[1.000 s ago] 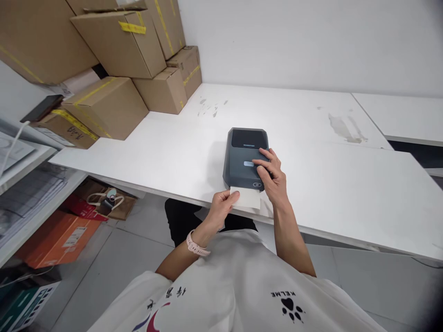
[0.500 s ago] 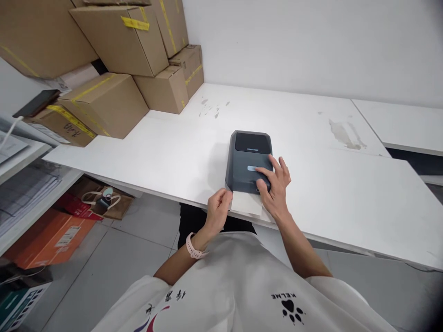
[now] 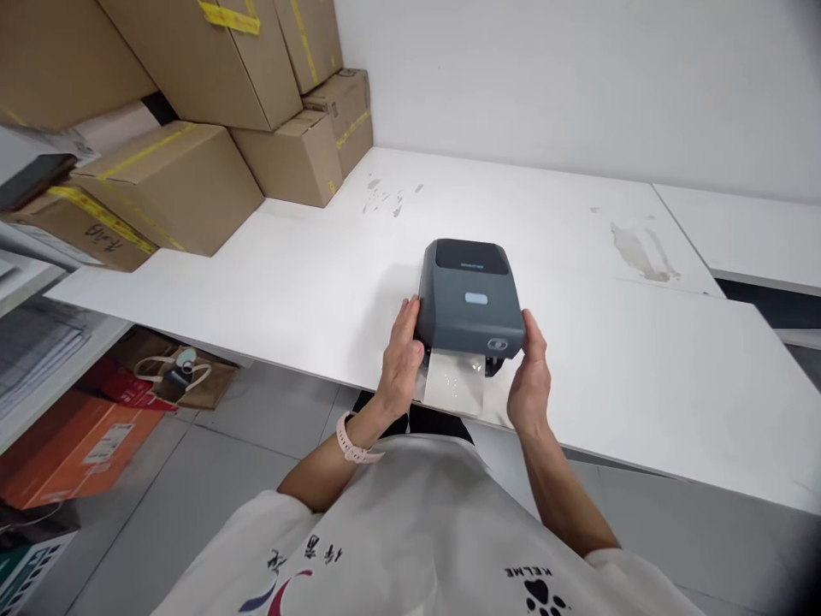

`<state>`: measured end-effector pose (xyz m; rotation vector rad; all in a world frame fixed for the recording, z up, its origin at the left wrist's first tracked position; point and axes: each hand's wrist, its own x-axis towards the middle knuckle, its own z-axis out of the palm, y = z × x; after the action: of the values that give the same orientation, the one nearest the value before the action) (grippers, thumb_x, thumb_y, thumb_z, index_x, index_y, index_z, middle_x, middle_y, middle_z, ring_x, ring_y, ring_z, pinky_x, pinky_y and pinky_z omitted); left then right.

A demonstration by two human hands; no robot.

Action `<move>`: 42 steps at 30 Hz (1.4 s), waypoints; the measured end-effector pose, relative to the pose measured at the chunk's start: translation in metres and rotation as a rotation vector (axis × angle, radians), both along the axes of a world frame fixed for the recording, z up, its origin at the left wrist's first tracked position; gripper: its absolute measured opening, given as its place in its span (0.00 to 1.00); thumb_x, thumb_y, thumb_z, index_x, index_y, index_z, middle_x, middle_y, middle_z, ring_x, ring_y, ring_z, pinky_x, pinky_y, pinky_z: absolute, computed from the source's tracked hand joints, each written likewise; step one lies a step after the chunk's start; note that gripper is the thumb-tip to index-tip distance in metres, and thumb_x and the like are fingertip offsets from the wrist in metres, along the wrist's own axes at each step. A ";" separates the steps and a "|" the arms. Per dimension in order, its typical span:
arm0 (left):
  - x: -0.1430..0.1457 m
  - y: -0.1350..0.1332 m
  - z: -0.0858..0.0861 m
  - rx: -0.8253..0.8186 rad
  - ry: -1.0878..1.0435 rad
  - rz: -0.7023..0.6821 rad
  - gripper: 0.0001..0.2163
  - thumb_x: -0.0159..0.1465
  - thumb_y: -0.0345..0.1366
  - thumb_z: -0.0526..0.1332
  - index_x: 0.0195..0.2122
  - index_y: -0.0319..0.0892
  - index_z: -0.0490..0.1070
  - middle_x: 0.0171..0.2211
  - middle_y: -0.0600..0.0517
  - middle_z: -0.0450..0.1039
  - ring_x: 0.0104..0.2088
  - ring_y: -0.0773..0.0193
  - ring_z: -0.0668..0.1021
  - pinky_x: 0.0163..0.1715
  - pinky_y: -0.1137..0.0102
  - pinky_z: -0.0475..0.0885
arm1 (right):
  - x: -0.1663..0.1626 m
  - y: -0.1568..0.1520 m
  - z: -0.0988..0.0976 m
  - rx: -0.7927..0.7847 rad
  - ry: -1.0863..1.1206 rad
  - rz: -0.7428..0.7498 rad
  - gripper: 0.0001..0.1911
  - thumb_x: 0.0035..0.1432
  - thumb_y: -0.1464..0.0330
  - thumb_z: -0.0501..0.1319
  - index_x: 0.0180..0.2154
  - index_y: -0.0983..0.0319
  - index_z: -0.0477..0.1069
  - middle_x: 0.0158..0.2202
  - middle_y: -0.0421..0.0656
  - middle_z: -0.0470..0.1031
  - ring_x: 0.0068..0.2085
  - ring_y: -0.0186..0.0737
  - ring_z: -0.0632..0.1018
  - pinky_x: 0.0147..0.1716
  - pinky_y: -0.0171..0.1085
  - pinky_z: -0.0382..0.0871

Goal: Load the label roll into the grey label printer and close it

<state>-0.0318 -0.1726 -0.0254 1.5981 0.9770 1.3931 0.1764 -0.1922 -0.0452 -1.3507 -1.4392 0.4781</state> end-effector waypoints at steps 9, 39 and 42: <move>-0.012 0.102 0.046 -0.191 0.275 0.184 0.26 0.67 0.42 0.60 0.65 0.41 0.67 0.46 0.46 0.79 0.42 0.59 0.79 0.44 0.64 0.73 | 0.017 0.132 0.098 0.265 -0.466 -0.076 0.40 0.70 0.44 0.38 0.75 0.46 0.25 0.76 0.48 0.48 0.76 0.65 0.52 0.68 0.72 0.52; -0.005 0.112 0.037 -0.353 0.766 -0.028 0.42 0.58 0.33 0.56 0.75 0.42 0.48 0.29 0.54 0.70 0.33 0.56 0.74 0.36 0.64 0.66 | 0.073 0.110 0.114 -0.158 -0.263 0.620 0.48 0.52 0.58 0.72 0.71 0.47 0.57 0.63 0.45 0.73 0.64 0.58 0.74 0.60 0.55 0.73; -0.006 0.112 0.035 -0.350 0.739 -0.029 0.41 0.58 0.33 0.56 0.75 0.42 0.48 0.27 0.56 0.67 0.31 0.59 0.72 0.34 0.66 0.65 | 0.110 0.098 0.096 -0.170 -0.087 0.406 0.48 0.50 0.60 0.74 0.70 0.44 0.59 0.60 0.47 0.75 0.59 0.58 0.77 0.54 0.54 0.77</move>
<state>-0.0376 -0.0602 0.0097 1.8597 1.5082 0.5377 0.2866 -0.0944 0.0510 -1.2209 -1.7883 0.8283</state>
